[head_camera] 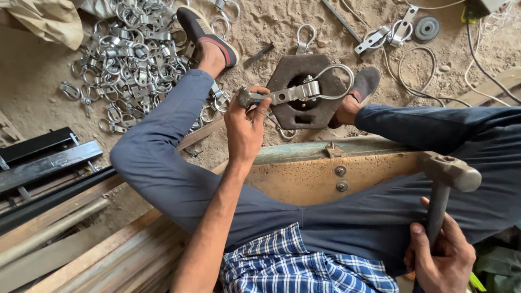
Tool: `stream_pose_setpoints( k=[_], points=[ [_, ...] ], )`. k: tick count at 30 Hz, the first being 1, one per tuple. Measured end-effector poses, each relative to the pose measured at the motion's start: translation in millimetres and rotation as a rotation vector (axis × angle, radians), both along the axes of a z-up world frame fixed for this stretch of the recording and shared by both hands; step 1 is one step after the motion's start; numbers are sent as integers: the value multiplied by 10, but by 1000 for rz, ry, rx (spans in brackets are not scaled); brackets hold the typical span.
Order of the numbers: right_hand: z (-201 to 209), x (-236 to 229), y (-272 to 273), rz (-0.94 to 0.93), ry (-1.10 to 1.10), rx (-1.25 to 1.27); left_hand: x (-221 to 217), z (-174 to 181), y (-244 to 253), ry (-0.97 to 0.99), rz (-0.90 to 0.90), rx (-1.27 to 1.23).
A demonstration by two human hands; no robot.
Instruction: The person sits on the ground and uses a hammer to strike a metal part held in a vise. They repeatedly adjust the metal part and strike it with the hammer, working on a pile of similar metal hardware.
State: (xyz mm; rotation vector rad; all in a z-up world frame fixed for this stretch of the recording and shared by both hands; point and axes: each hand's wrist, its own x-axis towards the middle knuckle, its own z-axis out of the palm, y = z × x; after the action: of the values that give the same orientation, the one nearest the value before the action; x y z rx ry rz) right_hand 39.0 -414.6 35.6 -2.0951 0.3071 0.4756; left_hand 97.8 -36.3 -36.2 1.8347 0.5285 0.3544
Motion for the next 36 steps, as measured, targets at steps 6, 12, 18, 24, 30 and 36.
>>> stream_pose_setpoints(
  k=[6, 12, 18, 24, 30, 36],
  points=[
    [-35, -7, -64, -19, 60, -69, 15, 33, 27, -44, -100, 266],
    [-95, -29, -216, -62, 76, 191, 56, -187, 77, -147, -194, 354],
    [39, 51, 120, -1, 137, 239, 104, -431, 82, 51, -207, 344],
    [131, 512, 932, 497, -156, -82, 129, -471, 93, -186, -191, 465],
    [821, 782, 1149, 301, -372, 353, 281, -550, 38, -133, -226, 356],
    [398, 943, 1524, 280, -339, 703, 283, -597, 12, 35, -249, 373]
  ],
)
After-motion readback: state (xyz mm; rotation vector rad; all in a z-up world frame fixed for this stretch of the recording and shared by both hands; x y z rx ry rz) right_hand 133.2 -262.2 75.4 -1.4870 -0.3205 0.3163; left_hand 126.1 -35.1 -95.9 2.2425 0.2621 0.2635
